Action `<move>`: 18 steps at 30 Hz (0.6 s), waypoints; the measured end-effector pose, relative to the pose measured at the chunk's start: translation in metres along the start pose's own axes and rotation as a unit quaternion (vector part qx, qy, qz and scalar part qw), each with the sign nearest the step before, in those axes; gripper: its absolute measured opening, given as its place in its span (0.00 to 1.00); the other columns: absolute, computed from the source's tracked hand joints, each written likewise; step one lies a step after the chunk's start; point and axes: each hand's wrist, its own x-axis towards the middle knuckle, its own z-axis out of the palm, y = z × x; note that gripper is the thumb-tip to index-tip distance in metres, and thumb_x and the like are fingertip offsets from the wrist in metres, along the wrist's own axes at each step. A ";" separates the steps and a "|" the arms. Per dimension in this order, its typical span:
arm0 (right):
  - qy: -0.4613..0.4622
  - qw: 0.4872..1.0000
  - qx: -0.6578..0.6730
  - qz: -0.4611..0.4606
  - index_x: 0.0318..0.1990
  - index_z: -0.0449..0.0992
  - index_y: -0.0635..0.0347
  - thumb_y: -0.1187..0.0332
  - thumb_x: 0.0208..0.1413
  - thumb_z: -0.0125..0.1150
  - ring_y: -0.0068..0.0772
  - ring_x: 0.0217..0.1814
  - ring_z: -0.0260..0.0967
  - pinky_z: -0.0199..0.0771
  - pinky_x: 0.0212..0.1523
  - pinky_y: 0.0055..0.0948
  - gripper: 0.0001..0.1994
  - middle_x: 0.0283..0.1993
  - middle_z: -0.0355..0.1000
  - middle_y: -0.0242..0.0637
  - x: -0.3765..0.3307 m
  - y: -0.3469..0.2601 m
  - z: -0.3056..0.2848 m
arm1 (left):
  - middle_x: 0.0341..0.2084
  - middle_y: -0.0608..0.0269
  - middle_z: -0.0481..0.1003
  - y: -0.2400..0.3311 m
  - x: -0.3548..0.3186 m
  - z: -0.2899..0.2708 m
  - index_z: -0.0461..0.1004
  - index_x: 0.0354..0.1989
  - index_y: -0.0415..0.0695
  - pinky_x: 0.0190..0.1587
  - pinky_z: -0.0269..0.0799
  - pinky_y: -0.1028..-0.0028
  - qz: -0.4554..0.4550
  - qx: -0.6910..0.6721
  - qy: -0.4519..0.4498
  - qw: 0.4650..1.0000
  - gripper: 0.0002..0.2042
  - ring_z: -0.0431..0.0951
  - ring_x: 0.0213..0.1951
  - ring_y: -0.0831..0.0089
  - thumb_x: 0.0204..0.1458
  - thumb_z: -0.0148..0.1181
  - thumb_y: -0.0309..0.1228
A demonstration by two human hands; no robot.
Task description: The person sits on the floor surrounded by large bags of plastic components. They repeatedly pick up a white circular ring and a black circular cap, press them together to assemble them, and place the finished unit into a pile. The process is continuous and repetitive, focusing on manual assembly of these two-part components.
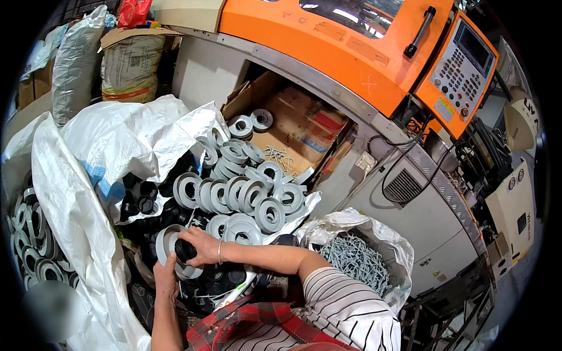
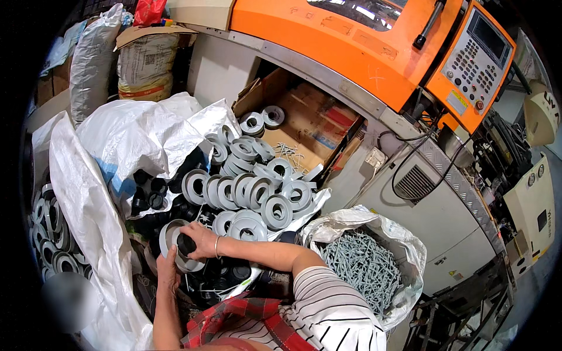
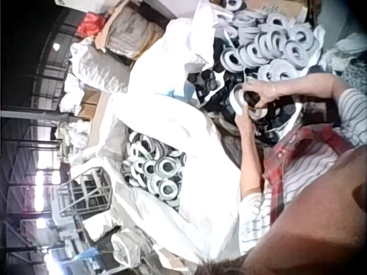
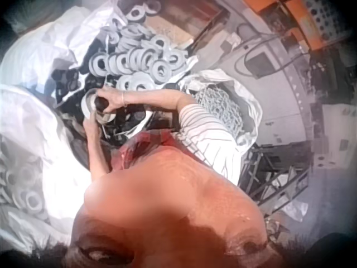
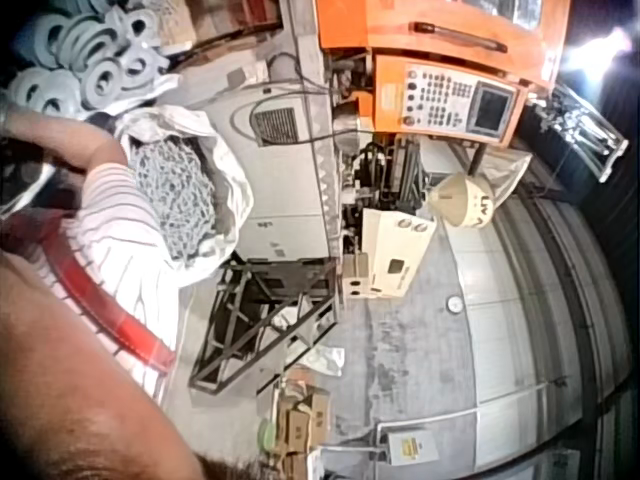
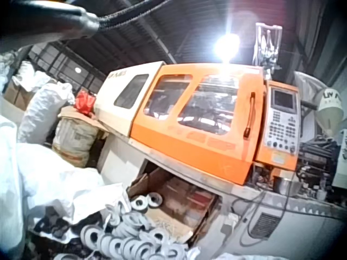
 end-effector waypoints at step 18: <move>-0.115 0.993 0.008 0.027 0.55 0.61 0.59 0.61 0.30 0.72 0.51 0.50 0.58 0.63 0.49 0.38 0.39 0.45 0.60 0.48 0.002 -0.001 -0.031 | 0.43 0.58 0.72 0.002 0.009 0.019 0.65 0.52 0.37 0.47 0.69 0.69 -0.068 -0.080 -0.049 0.993 0.20 0.73 0.43 0.69 0.54 0.57 0.34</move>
